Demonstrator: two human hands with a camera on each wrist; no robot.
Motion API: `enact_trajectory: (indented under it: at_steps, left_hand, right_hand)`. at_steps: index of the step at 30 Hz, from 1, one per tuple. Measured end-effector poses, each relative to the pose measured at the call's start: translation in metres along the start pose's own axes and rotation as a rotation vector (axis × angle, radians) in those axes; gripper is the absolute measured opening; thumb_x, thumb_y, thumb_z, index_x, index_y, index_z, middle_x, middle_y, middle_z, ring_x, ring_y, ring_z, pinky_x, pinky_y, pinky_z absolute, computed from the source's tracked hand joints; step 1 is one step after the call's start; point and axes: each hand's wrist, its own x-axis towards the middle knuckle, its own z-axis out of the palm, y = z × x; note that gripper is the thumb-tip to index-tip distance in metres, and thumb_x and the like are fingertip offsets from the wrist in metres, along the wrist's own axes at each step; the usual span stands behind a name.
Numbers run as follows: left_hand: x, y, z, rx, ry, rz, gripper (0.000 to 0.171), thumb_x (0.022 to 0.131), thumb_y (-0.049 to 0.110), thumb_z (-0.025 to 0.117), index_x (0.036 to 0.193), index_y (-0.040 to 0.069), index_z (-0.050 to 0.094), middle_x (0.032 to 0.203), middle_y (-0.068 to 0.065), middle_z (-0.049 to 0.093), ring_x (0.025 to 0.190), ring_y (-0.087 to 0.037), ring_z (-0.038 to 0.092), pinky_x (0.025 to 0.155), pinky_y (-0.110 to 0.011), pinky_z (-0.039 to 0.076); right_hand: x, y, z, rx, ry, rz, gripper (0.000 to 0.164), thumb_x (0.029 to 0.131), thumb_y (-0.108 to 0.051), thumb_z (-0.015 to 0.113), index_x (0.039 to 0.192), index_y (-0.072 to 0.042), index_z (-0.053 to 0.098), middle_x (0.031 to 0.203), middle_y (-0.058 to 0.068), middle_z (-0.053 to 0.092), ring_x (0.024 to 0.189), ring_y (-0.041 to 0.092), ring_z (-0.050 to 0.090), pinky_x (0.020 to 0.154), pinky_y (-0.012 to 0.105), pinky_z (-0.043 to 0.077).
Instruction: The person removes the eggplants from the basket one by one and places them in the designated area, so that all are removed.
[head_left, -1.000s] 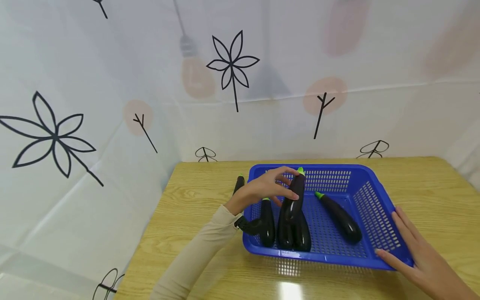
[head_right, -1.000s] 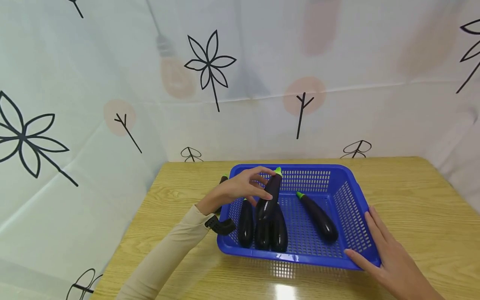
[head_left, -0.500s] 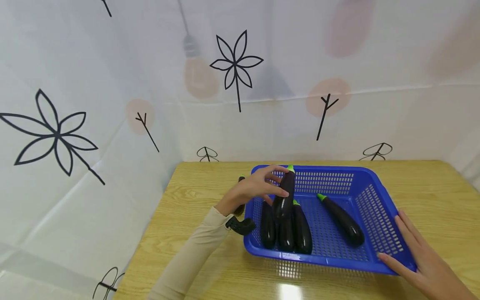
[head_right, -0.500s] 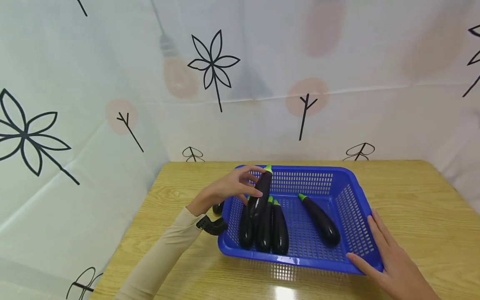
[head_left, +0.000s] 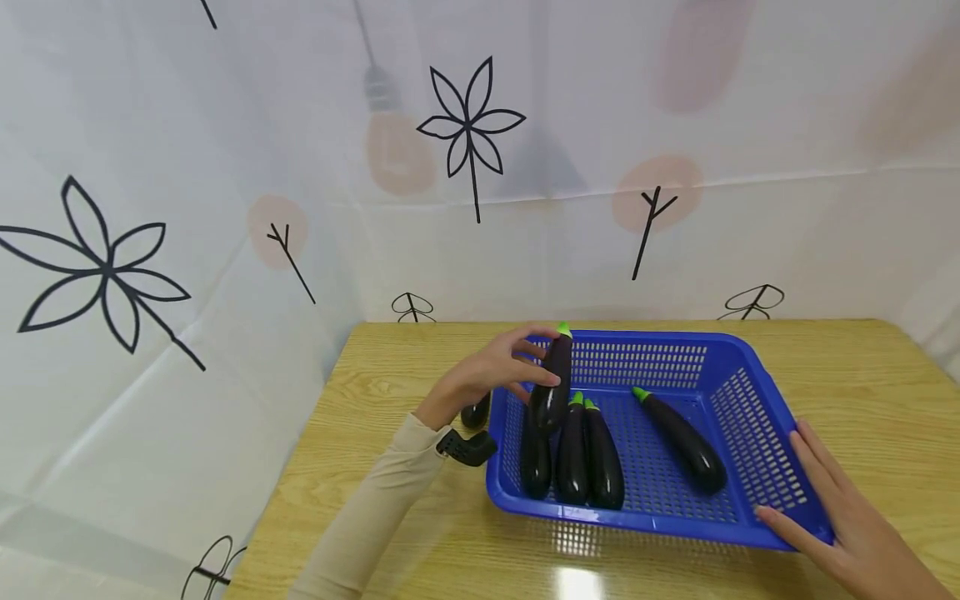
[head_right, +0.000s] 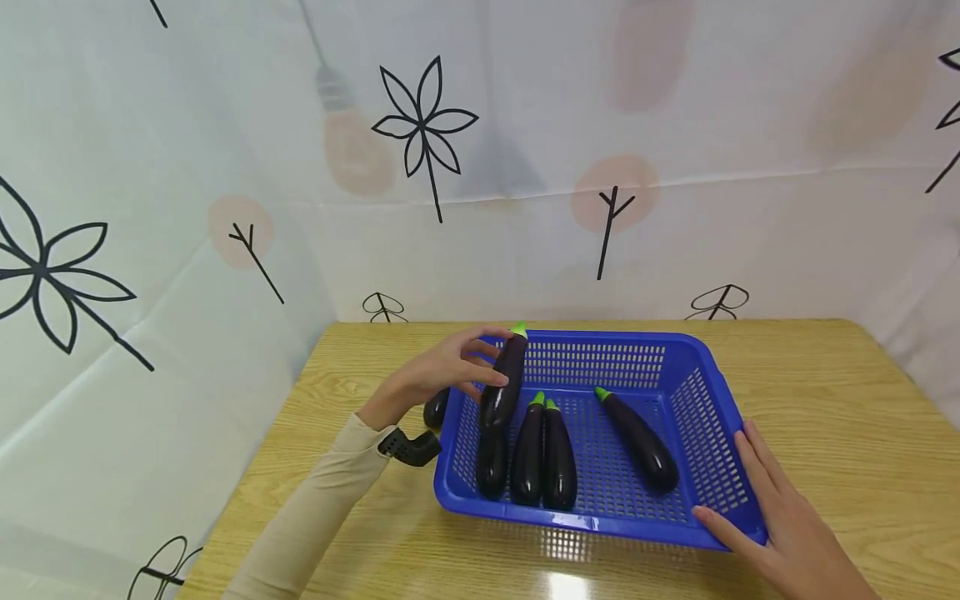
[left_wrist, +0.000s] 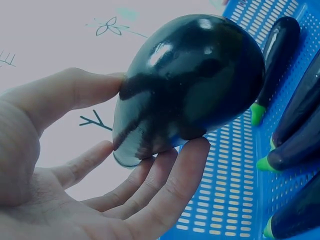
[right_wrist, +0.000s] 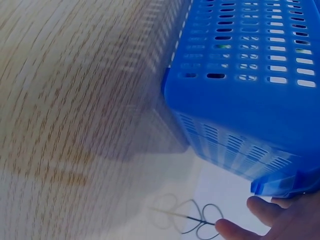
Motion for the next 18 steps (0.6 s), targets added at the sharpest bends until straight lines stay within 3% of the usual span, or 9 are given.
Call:
enact_trajectory:
  at_steps: [18]
  left_hand:
    - [-0.008,-0.003,-0.012,0.008,0.035,-0.016,0.062,0.081,0.008,0.074,0.136,0.019,0.048,0.128,-0.017,0.045,0.097,-0.028,0.06,0.066,-0.042,0.056]
  right_hand:
    - [0.001,0.001,0.002,0.009,0.015,-0.005,0.099,0.089,-0.038,0.063,0.151,-0.015,-0.01,0.155,0.008,-0.021,0.135,0.052,-0.01,0.089,0.073,-0.007]
